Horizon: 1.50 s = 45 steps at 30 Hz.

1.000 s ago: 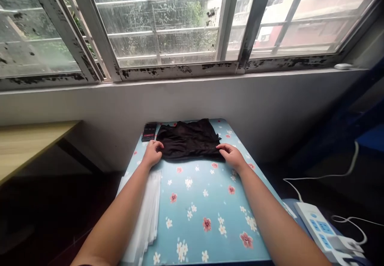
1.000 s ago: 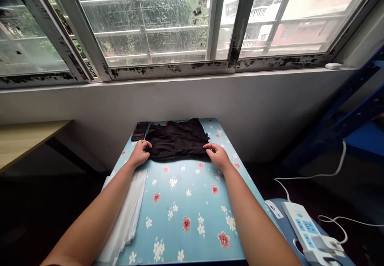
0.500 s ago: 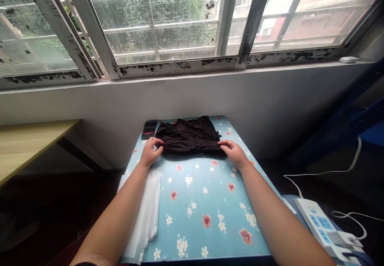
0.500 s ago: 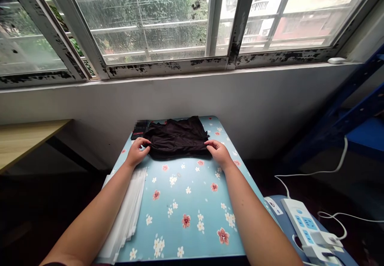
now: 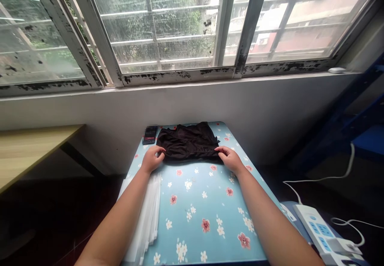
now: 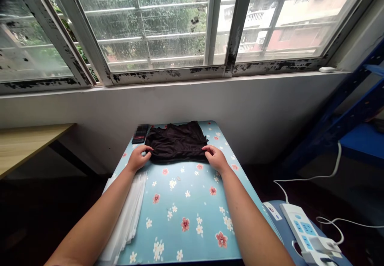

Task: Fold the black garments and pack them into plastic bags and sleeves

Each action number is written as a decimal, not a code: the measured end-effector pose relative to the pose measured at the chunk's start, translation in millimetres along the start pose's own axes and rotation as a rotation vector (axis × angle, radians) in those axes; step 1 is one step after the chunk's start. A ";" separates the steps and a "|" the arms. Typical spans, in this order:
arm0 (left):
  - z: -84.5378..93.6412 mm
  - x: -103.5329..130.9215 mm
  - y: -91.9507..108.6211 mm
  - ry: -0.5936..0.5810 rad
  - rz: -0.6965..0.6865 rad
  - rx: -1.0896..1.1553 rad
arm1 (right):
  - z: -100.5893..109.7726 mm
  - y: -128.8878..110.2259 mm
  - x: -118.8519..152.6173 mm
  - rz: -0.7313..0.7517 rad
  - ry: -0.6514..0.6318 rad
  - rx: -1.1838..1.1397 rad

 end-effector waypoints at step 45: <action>76.5 208.9 145.1 -0.499 -0.304 -0.108 | 84.0 -49.8 267.4 -0.044 -0.354 0.434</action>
Point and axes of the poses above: each hand's wrist, its own x-axis away from the middle knuckle, its own z-axis out of the back of the hand, y = z × x, the point moved 6 cm from there along -x, towards the middle knuckle, and after that the axes turned 1 degree about -y, right-handed, at the moved point
